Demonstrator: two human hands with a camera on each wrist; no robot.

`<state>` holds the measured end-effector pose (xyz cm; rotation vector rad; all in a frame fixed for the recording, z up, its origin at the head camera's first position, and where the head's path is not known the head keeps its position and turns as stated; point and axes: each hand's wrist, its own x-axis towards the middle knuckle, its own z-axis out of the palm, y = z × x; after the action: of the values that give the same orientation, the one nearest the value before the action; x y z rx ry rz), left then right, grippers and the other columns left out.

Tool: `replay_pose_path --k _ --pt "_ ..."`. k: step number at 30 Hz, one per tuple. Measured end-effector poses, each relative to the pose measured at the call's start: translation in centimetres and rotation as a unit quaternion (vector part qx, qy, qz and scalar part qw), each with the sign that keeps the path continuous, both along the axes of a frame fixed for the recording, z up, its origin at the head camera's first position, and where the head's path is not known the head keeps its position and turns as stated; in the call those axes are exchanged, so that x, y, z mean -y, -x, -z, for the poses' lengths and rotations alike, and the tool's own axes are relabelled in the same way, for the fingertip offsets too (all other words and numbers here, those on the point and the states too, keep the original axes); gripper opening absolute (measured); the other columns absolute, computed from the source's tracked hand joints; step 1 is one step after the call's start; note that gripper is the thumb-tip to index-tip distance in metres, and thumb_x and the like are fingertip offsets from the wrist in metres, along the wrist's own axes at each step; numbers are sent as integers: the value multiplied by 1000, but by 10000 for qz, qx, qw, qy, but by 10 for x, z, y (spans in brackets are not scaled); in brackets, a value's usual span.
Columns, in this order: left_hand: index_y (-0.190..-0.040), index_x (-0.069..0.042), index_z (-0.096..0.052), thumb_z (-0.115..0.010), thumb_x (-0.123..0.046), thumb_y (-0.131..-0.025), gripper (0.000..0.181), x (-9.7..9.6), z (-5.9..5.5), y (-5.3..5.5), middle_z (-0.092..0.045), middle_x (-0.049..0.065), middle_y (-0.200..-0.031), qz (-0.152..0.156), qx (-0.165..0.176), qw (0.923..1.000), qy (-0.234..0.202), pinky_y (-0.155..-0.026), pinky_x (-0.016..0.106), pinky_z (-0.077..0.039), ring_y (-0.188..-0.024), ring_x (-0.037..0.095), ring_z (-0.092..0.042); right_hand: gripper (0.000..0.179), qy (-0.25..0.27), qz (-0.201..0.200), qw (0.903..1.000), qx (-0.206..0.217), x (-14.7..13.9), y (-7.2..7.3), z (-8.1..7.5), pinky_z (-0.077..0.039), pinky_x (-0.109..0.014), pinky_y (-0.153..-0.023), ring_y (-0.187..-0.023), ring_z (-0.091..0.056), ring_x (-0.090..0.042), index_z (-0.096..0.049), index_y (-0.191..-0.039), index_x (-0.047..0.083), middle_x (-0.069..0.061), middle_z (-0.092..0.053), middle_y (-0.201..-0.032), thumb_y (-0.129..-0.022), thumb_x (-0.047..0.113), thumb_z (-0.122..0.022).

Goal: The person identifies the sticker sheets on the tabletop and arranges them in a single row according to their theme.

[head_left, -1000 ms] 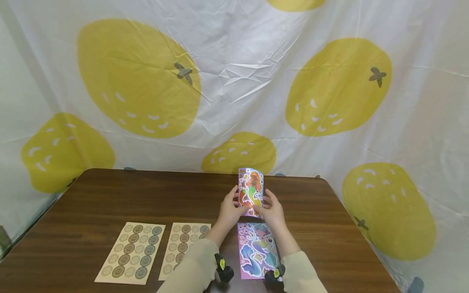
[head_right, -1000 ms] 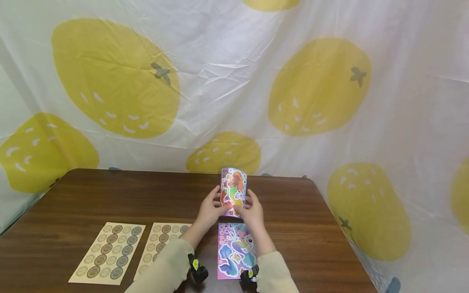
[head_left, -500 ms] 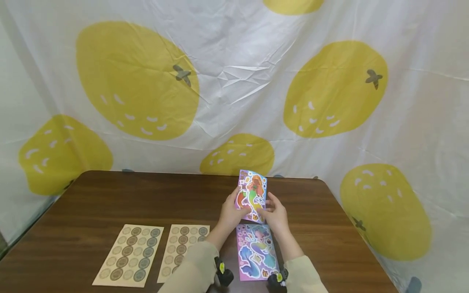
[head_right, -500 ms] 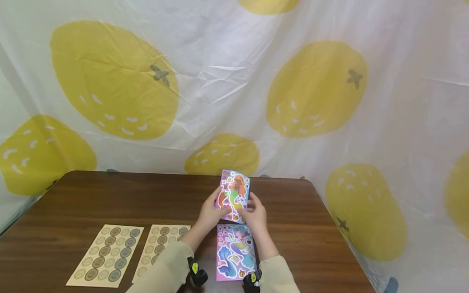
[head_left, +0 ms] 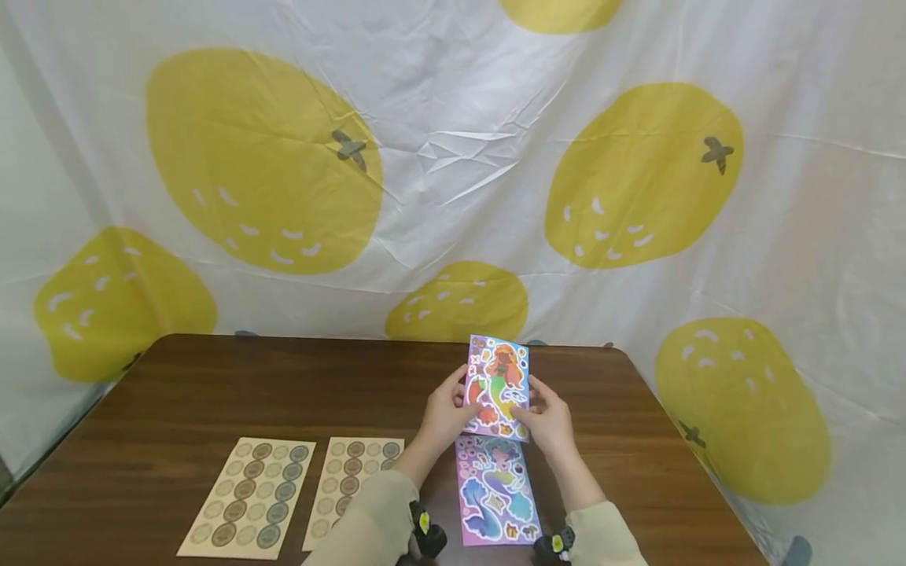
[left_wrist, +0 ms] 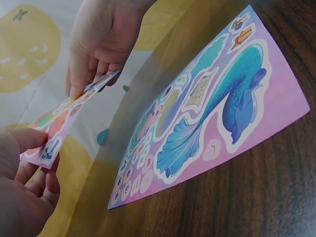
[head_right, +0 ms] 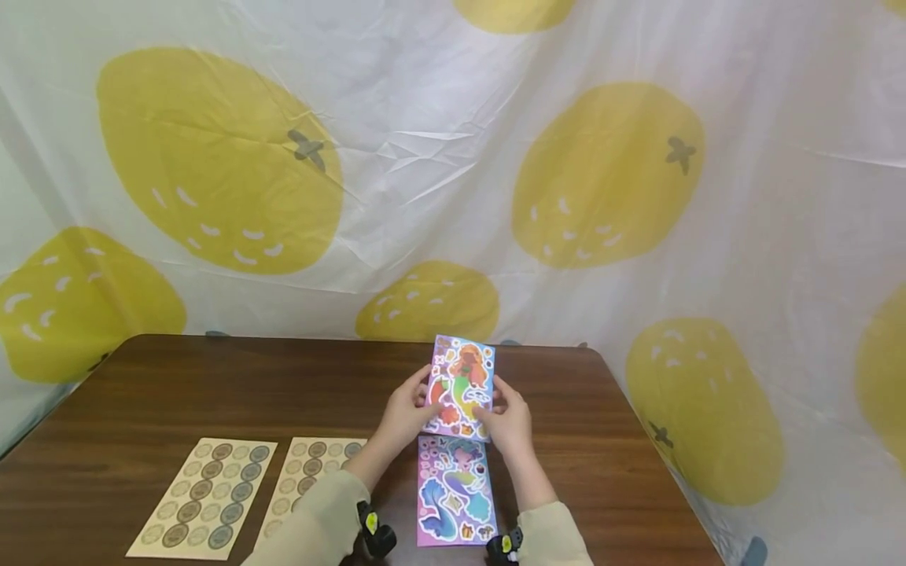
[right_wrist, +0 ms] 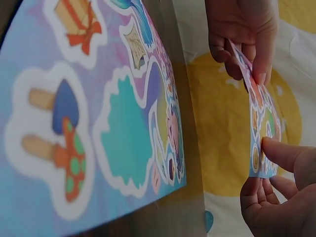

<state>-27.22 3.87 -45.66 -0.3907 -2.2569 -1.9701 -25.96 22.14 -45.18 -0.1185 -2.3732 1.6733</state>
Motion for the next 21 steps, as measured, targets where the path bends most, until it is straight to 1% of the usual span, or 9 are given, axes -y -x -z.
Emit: replay_pose_path --k 4,8,10,14,17,21 --pt "-143 -2 -41 -71 3 -81 69 -1 -1 -1 -64 6 -77 175 -5 9998 -60 -56 24 -51 -62 13 -57 68 68 16 10000 -24 -4 -2 -1 -50 -22 -59 -78 -53 -18 -46 -139 0 -15 -53 -106 -77 -5 -73" --pt "-144 -6 -40 -68 2 -83 67 -1 -3 -5 -67 7 -76 368 171 9989 -251 -56 27 -54 -60 16 -61 67 108 39 9999 0 -8 -6 -5 -50 -21 -60 -79 -53 -18 -47 -139 0 -15 -53 -107 -78 -5 -72" --pt "-144 -7 -40 -66 2 -84 66 -1 -5 -7 -68 9 -78 407 255 9982 -346 -57 29 -55 -60 16 -62 66 115 41 9999 23 -10 -8 -7 -50 -21 -61 -80 -54 -18 -46 -139 0 -15 -53 -107 -78 -5 -72" --pt "-144 -10 -41 -65 2 -84 66 -2 -7 -11 -68 10 -78 445 346 9974 -440 -56 34 -54 -57 15 -60 65 145 -4 9999 63 -14 -12 -12 -50 -20 -62 -82 -54 -19 -45 -140 1 -16 -52 -108 -80 -6 -70" --pt "-144 -14 -42 -66 1 -84 66 -3 -9 -13 -67 8 -76 464 405 9971 -451 -55 33 -53 -56 15 -59 64 131 -62 9998 99 -17 -16 -16 -50 -20 -63 -82 -54 -18 -45 -141 1 -15 -51 -109 -81 -5 -69" --pt "-142 -16 -43 -66 2 -82 67 -5 -12 -16 -67 7 -73 496 442 9965 -515 -57 32 -54 -58 17 -61 64 94 -151 9997 150 -23 -21 -20 -51 -21 -65 -83 -54 -18 -44 -142 2 -15 -51 -110 -83 -4 -68"
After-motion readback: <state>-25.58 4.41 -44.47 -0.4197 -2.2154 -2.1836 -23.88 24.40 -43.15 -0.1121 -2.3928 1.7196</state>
